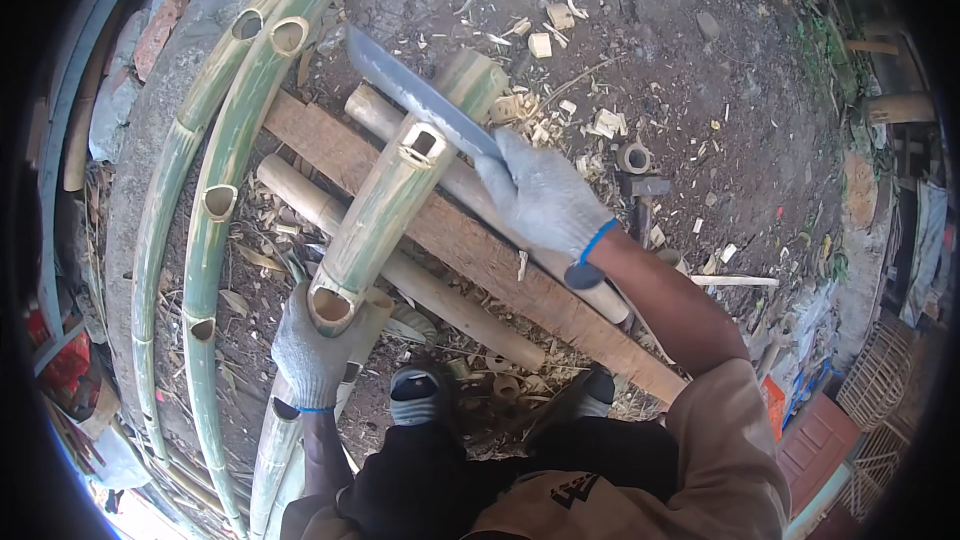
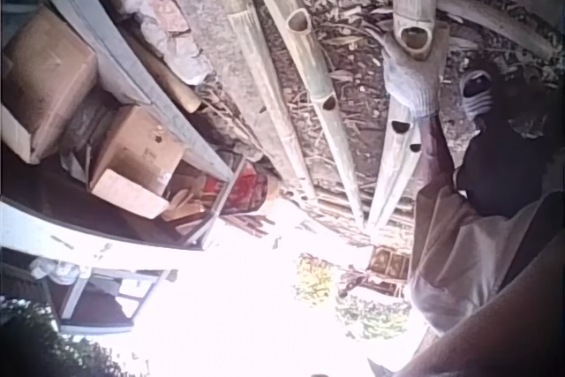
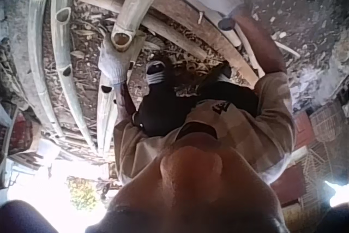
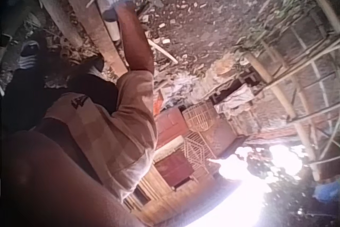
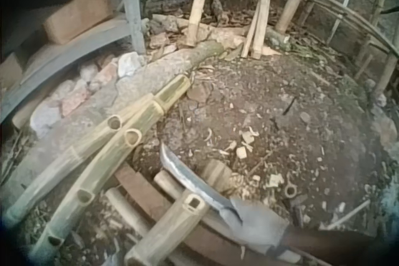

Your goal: The person aligns bamboo poles on the ground and uses a machete to notch and carve into a specific bamboo pole.

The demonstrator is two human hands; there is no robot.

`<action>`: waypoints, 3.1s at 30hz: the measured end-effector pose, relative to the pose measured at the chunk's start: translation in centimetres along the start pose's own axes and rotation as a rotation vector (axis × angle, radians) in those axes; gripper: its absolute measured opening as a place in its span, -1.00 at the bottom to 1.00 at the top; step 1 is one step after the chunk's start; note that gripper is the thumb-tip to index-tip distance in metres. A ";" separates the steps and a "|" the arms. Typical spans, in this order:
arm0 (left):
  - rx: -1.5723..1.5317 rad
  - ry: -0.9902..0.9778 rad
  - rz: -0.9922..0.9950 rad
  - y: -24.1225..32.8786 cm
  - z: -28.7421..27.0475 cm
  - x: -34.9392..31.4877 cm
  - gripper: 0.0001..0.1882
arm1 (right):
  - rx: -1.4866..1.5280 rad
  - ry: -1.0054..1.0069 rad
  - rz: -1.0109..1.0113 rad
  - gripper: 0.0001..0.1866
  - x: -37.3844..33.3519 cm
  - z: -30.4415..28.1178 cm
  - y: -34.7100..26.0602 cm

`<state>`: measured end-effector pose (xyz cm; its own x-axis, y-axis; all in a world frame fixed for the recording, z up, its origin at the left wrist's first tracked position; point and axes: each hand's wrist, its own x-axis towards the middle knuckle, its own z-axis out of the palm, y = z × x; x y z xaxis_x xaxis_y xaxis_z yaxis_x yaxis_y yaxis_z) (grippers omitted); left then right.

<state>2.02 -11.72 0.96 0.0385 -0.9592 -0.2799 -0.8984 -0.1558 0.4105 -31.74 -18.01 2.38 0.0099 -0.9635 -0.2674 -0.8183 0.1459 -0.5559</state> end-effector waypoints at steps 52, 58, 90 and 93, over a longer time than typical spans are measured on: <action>-0.002 0.025 0.007 -1.0 -0.5 -0.4 -0.11 | 0.415 0.209 0.197 -0.64 1.0 -2.3 -3.0; 0.028 -0.004 -0.008 -0.1 -0.3 0.1 -0.13 | 0.081 0.020 0.036 -0.63 1.1 -0.5 -0.7; 0.023 0.051 0.032 -1.2 0.8 -0.1 -0.13 | 0.000 0.037 -0.167 -0.68 -2.1 0.7 0.5; 0.084 0.127 0.098 -1.7 1.2 -0.4 -0.13 | -0.268 -0.177 0.020 -0.62 -3.3 -0.1 -1.5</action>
<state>3.00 -10.76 -0.63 -0.0011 -0.9918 -0.1276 -0.9339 -0.0446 0.3546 -30.67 -15.06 4.19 0.0732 -0.9035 -0.4223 -0.9414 0.0772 -0.3283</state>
